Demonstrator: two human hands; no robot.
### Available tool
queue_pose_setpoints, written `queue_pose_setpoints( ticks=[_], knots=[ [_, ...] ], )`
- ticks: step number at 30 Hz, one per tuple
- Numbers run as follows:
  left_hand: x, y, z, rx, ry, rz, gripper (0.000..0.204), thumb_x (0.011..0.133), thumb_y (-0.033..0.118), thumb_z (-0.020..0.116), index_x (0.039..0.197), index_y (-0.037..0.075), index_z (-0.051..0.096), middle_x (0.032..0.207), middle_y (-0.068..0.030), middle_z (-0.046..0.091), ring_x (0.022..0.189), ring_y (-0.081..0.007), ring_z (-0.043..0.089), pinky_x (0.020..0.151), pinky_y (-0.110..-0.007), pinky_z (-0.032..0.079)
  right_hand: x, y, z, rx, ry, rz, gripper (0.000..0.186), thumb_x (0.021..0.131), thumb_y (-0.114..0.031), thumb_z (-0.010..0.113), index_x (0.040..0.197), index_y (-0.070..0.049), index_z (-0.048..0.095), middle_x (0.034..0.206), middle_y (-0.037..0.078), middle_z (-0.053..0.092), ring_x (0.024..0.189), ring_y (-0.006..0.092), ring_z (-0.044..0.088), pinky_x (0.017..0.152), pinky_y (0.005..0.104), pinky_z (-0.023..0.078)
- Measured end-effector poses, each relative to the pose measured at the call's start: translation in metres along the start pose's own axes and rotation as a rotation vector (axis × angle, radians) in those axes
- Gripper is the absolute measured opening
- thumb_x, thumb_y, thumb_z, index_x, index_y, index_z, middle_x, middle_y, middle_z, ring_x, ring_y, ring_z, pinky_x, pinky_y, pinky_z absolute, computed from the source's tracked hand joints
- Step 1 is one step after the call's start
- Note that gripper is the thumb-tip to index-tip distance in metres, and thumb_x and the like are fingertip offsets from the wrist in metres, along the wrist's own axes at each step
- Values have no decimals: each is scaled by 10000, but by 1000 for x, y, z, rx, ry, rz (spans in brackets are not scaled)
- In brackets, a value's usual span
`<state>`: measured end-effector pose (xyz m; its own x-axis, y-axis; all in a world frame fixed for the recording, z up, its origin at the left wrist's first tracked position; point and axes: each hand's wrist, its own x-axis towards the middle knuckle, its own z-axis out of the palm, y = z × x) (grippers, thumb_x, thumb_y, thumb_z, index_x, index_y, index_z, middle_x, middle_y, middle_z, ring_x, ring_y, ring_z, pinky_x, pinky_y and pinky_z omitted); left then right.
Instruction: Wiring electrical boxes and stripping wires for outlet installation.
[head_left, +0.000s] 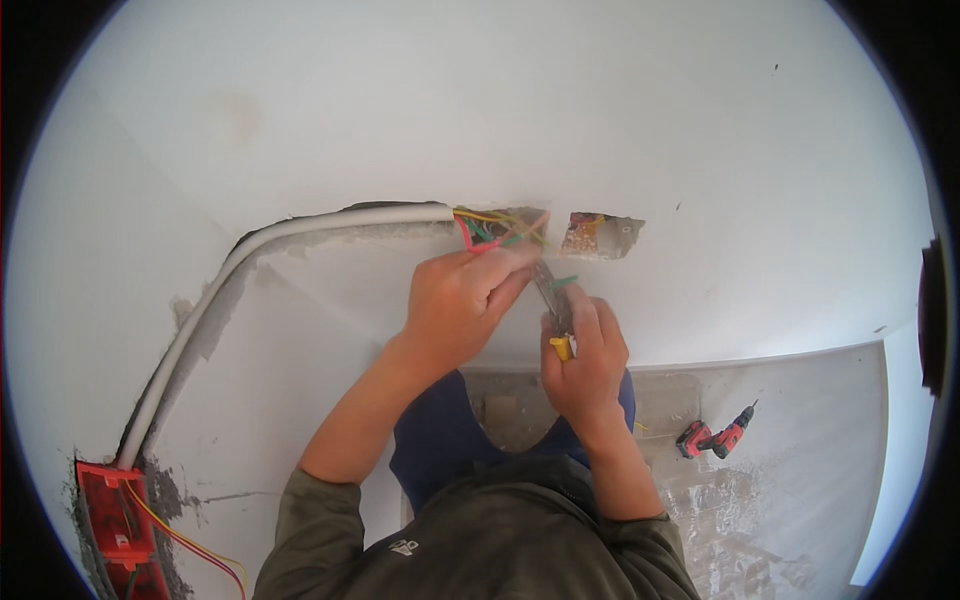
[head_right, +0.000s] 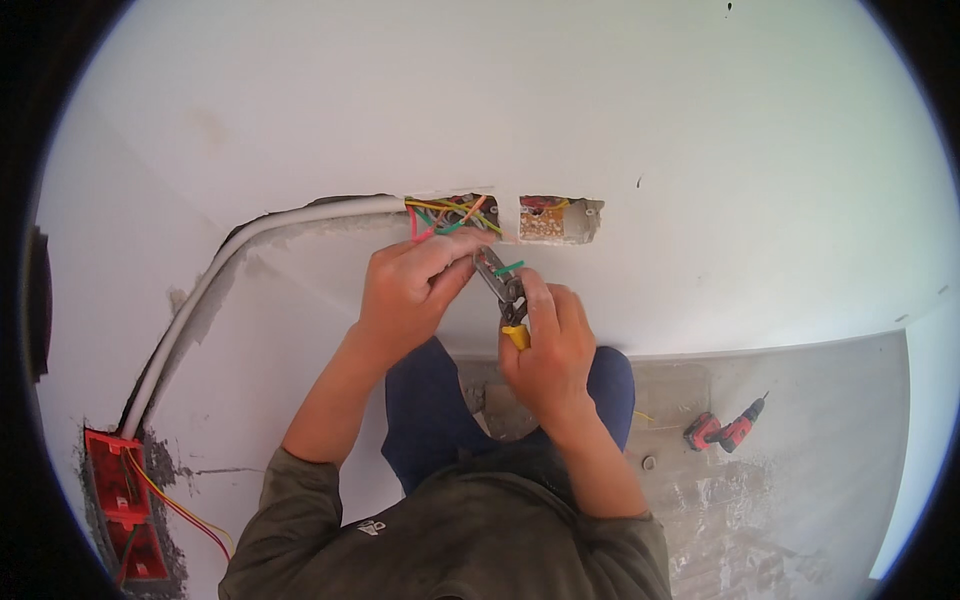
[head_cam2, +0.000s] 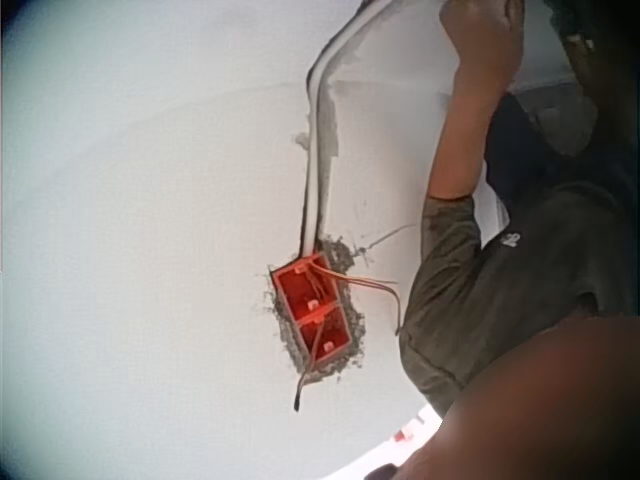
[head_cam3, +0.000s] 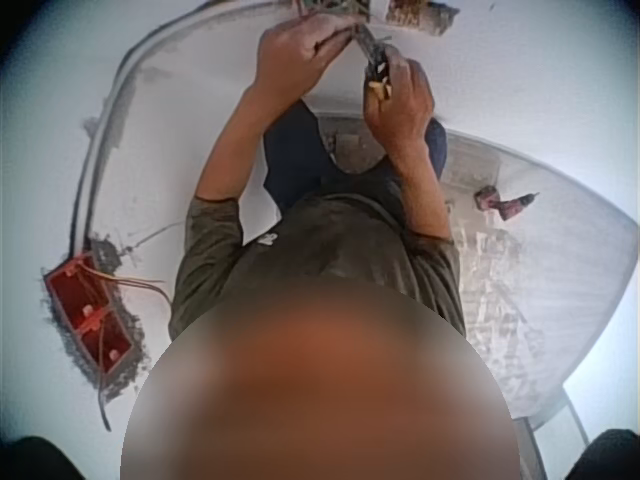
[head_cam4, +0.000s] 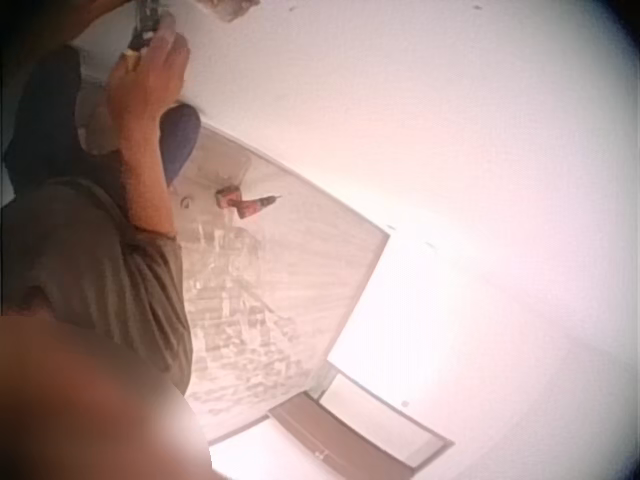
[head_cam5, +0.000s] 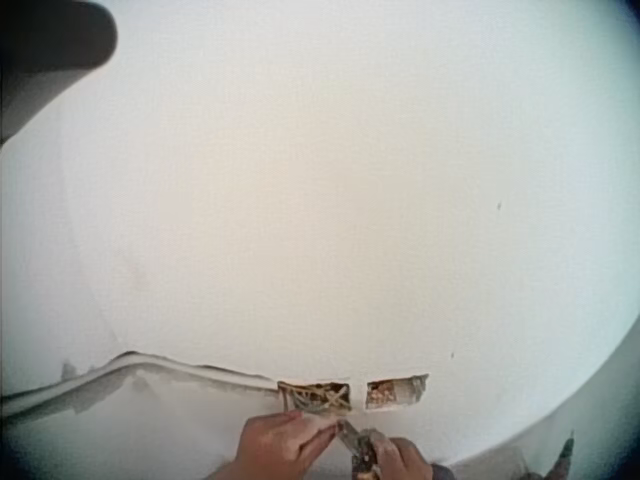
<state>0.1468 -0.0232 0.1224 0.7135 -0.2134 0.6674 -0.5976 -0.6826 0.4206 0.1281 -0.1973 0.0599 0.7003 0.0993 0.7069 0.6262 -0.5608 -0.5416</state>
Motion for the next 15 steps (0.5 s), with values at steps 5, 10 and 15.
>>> queue_pose_setpoints(
  ticks=[5,10,15],
  knots=[
    [0,0,-1,-78,-15,-88,129,851,17,712,976,42,731,855,-90,736,669,-179,665,605,-287,505,18,-6,-24,653,-426,590,504,824,-36,686,1309,-48,548,844,136,576,743,320,598,710,422,498],
    [1,8,-5,-154,-18,-194,134,859,55,719,991,49,740,727,-66,685,577,-99,572,546,-267,445,15,-5,-6,-5,-7,48,618,708,15,674,1306,-29,523,998,174,565,921,361,573,788,432,477],
    [5,7,-3,-181,-14,-189,162,871,83,698,1024,60,747,660,-53,629,547,-86,495,522,-256,405,11,-4,7,-89,72,22,705,645,18,692,1321,-12,495,1072,196,532,984,393,534,829,462,453]
  ],
)
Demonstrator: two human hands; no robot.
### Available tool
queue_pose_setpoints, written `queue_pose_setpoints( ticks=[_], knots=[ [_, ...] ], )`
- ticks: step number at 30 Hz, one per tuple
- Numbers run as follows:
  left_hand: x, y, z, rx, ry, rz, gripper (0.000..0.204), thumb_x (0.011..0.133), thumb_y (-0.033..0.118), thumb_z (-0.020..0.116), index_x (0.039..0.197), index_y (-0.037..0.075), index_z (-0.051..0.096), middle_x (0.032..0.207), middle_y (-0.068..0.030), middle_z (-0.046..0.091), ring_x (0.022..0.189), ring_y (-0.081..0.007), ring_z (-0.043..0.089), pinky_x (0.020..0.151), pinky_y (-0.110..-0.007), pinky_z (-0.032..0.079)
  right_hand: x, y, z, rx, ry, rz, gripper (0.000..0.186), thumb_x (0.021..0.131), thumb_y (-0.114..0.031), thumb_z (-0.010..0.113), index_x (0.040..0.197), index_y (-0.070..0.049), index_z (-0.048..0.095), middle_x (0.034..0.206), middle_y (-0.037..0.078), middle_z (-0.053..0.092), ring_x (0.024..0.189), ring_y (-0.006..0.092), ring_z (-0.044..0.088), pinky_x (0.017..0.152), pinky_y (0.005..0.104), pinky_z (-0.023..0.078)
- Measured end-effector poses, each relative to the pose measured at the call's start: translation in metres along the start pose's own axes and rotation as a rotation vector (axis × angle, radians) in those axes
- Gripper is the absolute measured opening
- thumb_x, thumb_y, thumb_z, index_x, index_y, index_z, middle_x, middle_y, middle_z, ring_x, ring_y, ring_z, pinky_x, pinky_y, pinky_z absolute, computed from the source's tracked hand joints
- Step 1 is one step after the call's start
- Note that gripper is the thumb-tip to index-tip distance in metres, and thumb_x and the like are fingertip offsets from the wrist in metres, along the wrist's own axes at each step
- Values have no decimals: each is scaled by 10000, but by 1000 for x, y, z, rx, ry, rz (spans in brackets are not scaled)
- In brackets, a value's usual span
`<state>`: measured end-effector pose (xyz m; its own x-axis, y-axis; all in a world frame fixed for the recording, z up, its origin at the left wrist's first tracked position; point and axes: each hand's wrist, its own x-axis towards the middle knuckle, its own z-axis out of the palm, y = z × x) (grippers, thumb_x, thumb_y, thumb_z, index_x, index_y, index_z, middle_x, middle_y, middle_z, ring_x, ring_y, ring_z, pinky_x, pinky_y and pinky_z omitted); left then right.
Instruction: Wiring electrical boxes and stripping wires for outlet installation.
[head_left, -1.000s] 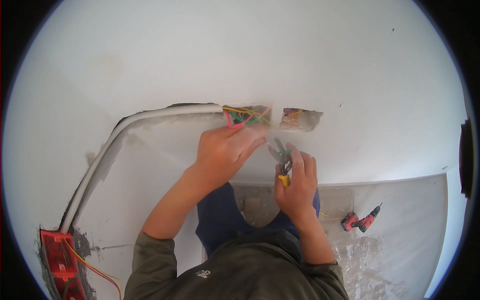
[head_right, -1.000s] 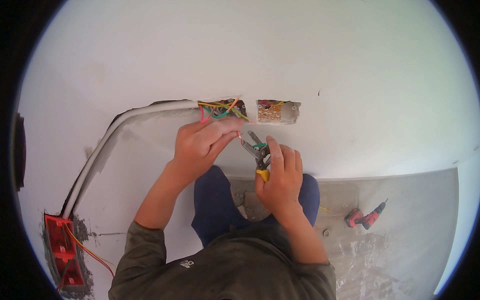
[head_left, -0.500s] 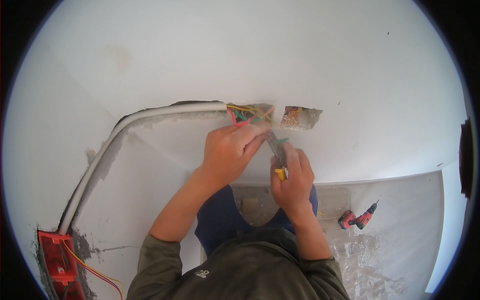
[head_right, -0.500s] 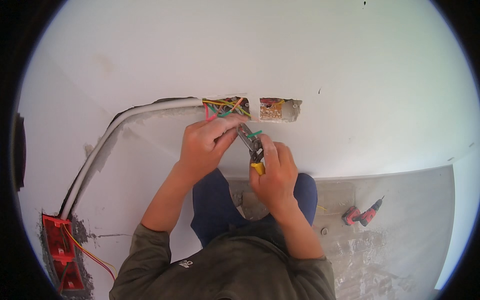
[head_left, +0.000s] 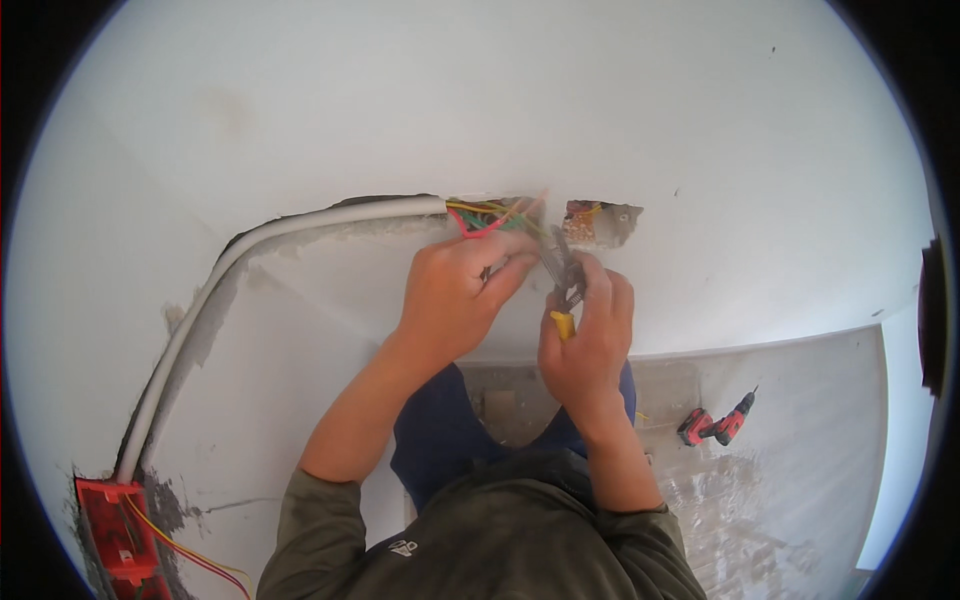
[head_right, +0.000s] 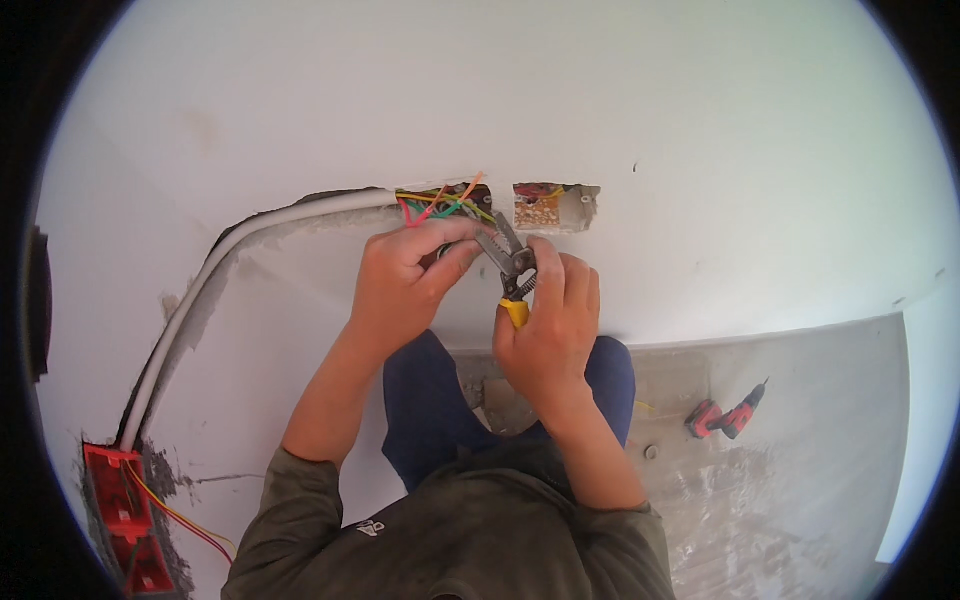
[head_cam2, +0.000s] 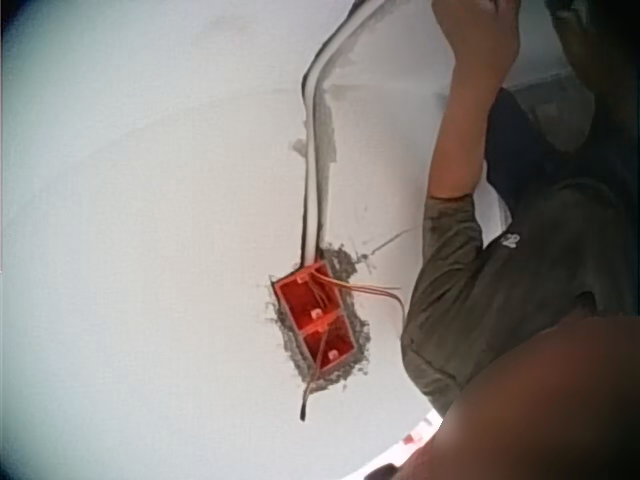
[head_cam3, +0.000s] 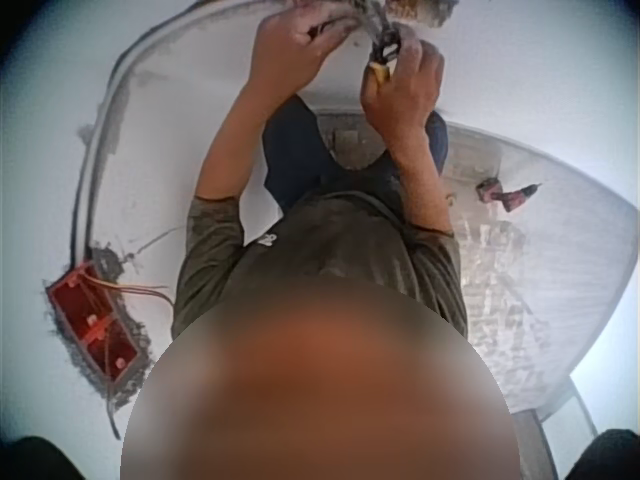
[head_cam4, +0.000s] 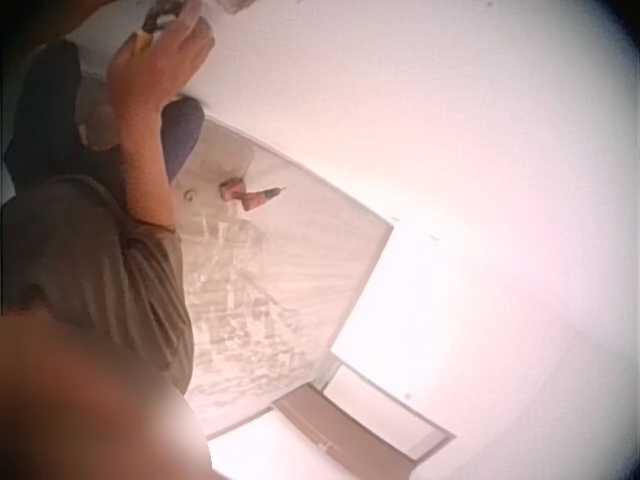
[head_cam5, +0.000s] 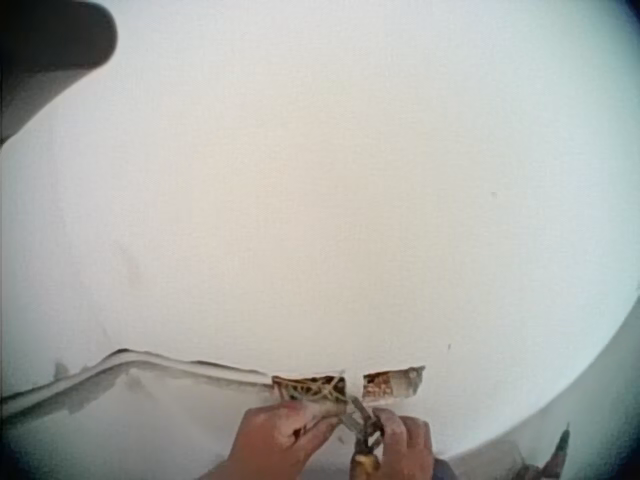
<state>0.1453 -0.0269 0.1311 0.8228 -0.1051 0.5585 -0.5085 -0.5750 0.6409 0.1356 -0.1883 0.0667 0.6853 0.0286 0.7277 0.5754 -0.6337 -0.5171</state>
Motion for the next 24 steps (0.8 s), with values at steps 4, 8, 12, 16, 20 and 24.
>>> queue_pose_setpoints(
  ticks=[4,8,12,16,20,24],
  knots=[
    [1,3,-3,19,-46,-63,166,871,74,688,1027,55,741,641,-49,603,551,-77,478,525,-251,401,-4,-4,8,-29,12,7,723,636,16,712,1323,-7,488,1082,195,525,978,391,534,833,465,448],
    [1,1,-3,56,-78,-69,158,871,65,678,1020,59,734,633,-44,579,554,-73,462,521,-255,391,0,-9,10,-35,6,23,715,637,16,712,1317,-9,492,1071,191,529,973,388,539,827,462,454],
    [2,3,-5,46,-103,-112,157,872,54,673,1017,66,731,634,-37,562,563,-71,452,519,-257,383,0,-8,16,-58,52,3,704,638,19,710,1307,-7,495,1054,186,535,950,382,552,809,456,461],
    [2,2,-5,48,-106,-119,163,876,51,671,1027,64,732,637,-28,559,571,-62,451,523,-249,383,0,-4,21,-43,84,-5,695,636,22,704,1299,-10,499,1053,178,540,944,377,560,803,452,463],
    [3,4,-6,10,-110,-148,171,886,56,666,1044,60,733,643,-16,567,581,-57,452,529,-243,386,1,-3,21,-34,100,-14,688,636,21,702,1294,-14,503,1044,174,545,943,374,563,802,452,463],
    [1,1,-8,-14,-115,-149,151,897,67,660,1028,50,733,651,-18,568,593,-58,452,537,-242,387,1,-5,22,-12,77,-8,679,635,22,694,1287,-15,509,1009,166,552,913,363,569,780,445,465]
  ],
)
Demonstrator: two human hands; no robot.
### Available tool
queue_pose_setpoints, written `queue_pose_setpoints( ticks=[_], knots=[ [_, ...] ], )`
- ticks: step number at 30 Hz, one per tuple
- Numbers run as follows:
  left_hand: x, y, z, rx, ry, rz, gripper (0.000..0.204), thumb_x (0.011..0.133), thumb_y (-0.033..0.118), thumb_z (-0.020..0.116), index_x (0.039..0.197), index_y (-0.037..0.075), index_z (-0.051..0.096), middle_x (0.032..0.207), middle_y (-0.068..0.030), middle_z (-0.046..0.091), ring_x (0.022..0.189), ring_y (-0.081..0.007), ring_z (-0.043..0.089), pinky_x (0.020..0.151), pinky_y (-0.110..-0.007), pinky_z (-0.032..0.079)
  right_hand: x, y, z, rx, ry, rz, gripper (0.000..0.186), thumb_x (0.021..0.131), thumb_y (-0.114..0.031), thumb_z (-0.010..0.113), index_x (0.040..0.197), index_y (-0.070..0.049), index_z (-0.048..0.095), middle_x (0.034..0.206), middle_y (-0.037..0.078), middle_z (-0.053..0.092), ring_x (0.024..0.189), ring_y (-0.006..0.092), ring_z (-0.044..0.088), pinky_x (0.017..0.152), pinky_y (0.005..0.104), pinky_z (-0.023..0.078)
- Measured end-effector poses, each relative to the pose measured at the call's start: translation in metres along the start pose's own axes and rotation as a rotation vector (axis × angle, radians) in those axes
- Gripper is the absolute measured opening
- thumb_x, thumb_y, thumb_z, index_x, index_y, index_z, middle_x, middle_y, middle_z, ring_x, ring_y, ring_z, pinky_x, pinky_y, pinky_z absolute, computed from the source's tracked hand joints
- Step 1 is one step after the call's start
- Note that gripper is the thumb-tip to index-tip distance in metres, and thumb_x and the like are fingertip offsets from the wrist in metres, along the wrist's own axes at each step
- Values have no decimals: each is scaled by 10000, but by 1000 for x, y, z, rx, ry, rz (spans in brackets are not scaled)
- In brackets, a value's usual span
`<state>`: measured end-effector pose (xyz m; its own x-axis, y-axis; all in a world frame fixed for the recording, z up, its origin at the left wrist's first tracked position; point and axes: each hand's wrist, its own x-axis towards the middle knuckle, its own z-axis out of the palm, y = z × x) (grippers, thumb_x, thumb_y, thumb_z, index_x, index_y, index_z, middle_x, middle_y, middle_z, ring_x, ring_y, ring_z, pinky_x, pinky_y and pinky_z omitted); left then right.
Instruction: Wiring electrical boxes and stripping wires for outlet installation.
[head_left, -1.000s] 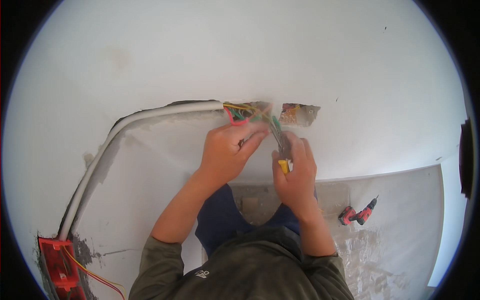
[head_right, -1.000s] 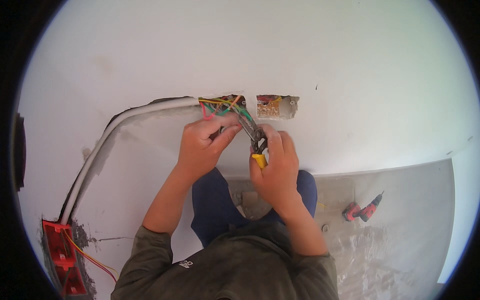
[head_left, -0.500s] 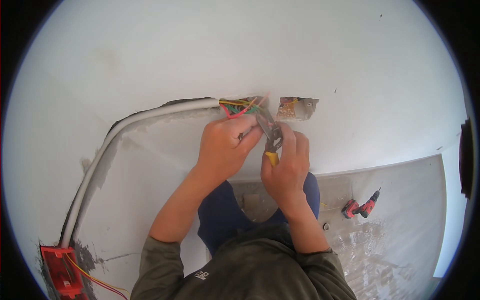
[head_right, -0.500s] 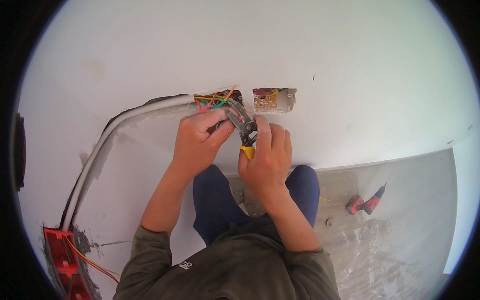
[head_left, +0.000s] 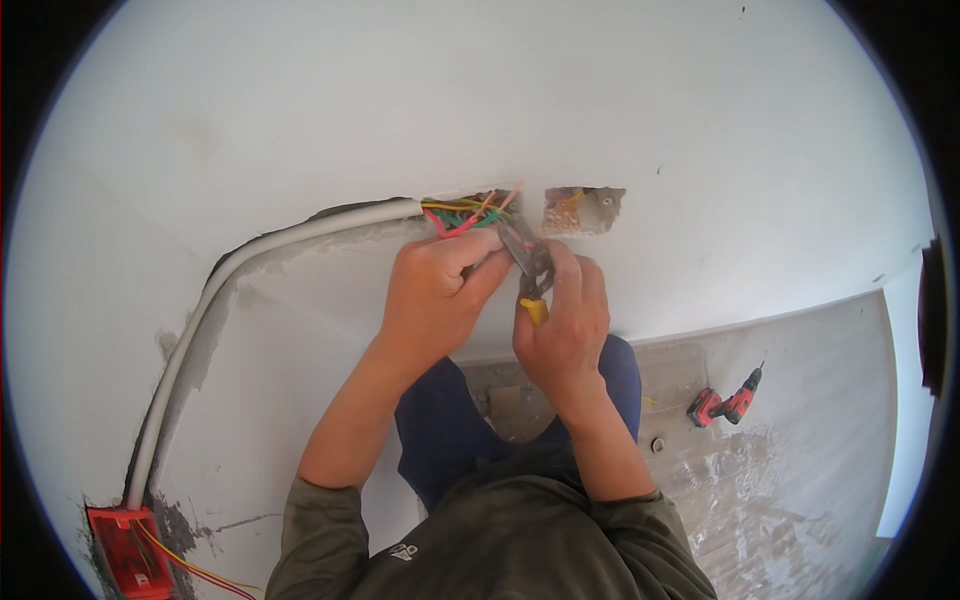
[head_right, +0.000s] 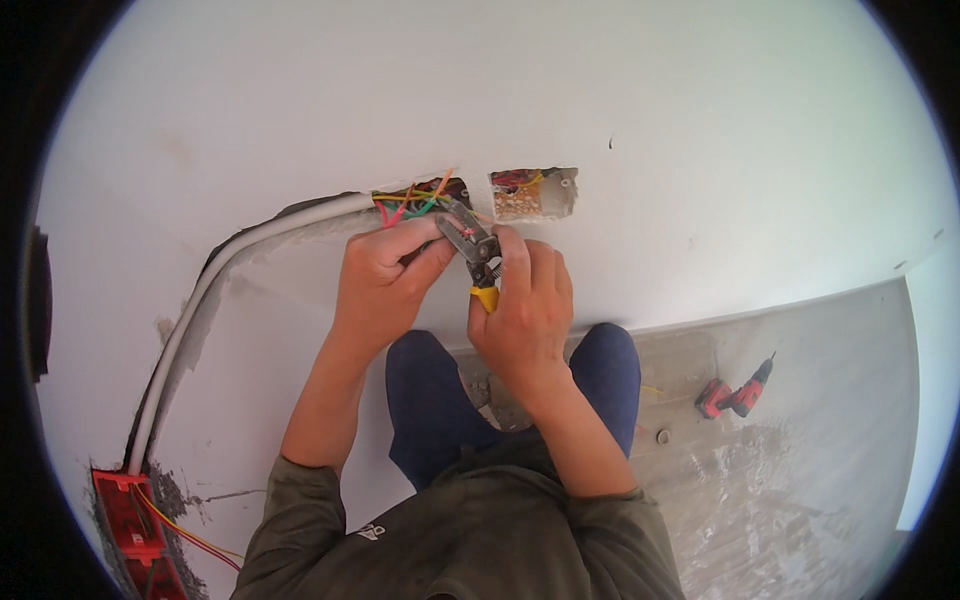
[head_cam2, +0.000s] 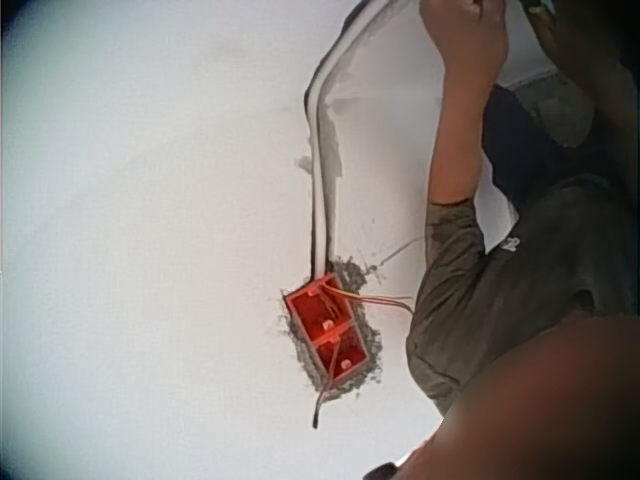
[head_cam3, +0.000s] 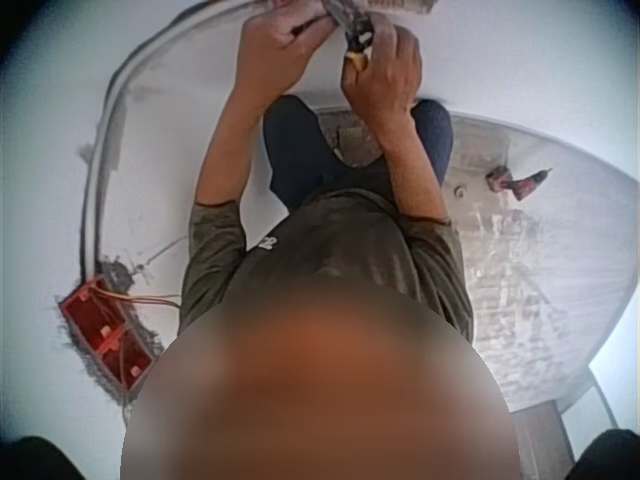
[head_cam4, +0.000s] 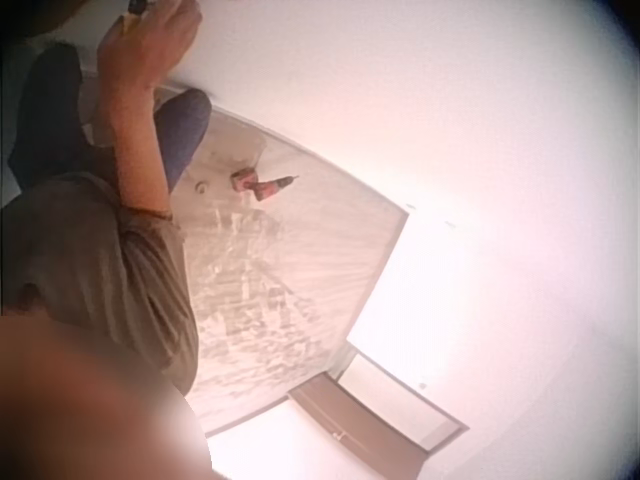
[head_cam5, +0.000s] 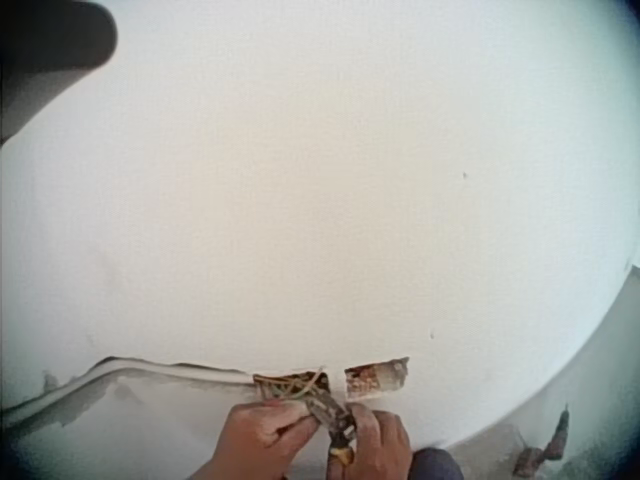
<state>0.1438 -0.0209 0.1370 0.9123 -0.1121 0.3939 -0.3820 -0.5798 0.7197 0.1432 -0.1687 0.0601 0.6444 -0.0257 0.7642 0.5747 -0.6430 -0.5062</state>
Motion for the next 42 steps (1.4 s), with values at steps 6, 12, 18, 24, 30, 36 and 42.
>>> queue_pose_setpoints(
  ticks=[6,12,18,24,30,36,42],
  knots=[
    [1,12,-3,-47,-69,-30,167,888,174,677,961,26,649,674,-160,558,542,-274,503,538,-358,415,-1,8,0,-84,56,-27,625,636,35,678,1243,-26,539,896,126,549,791,324,582,663,411,478],
    [8,16,-16,19,-284,23,255,885,199,739,1051,34,638,672,-9,446,573,-99,382,532,-276,339,-5,15,6,-61,89,-46,570,646,38,670,1201,-33,563,826,115,541,700,315,583,588,407,479],
    [17,21,-17,196,-338,-11,349,832,307,794,952,35,610,728,-71,536,592,-152,420,547,-310,369,-11,11,-1,330,-35,97,515,706,12,681,1207,-47,575,875,131,589,734,321,615,615,400,493],
    [19,15,-11,175,-279,7,387,772,319,828,825,8,603,768,-94,590,653,-212,497,628,-332,434,-14,-5,-7,388,-47,227,456,788,-5,680,1230,-55,579,896,144,603,721,304,611,654,364,501],
    [19,13,-5,117,-267,15,365,746,290,845,781,14,608,774,-84,599,658,-216,504,625,-324,439,-19,-6,-7,641,-126,394,412,865,-6,657,1265,-10,558,959,113,618,796,196,614,730,315,499],
    [8,-2,3,423,-193,69,329,716,228,871,797,30,622,832,-52,645,580,-137,499,534,-287,401,-28,19,-6,561,436,439,378,961,-32,579,1324,39,502,981,46,555,868,113,527,789,256,459],
    [1,22,-24,47,-190,26,245,806,29,770,1039,20,694,938,-63,667,633,-70,511,561,-249,425,-29,47,-56,605,6,135,458,915,9,573,1354,34,444,1076,108,557,889,174,521,845,323,463]
  ],
)
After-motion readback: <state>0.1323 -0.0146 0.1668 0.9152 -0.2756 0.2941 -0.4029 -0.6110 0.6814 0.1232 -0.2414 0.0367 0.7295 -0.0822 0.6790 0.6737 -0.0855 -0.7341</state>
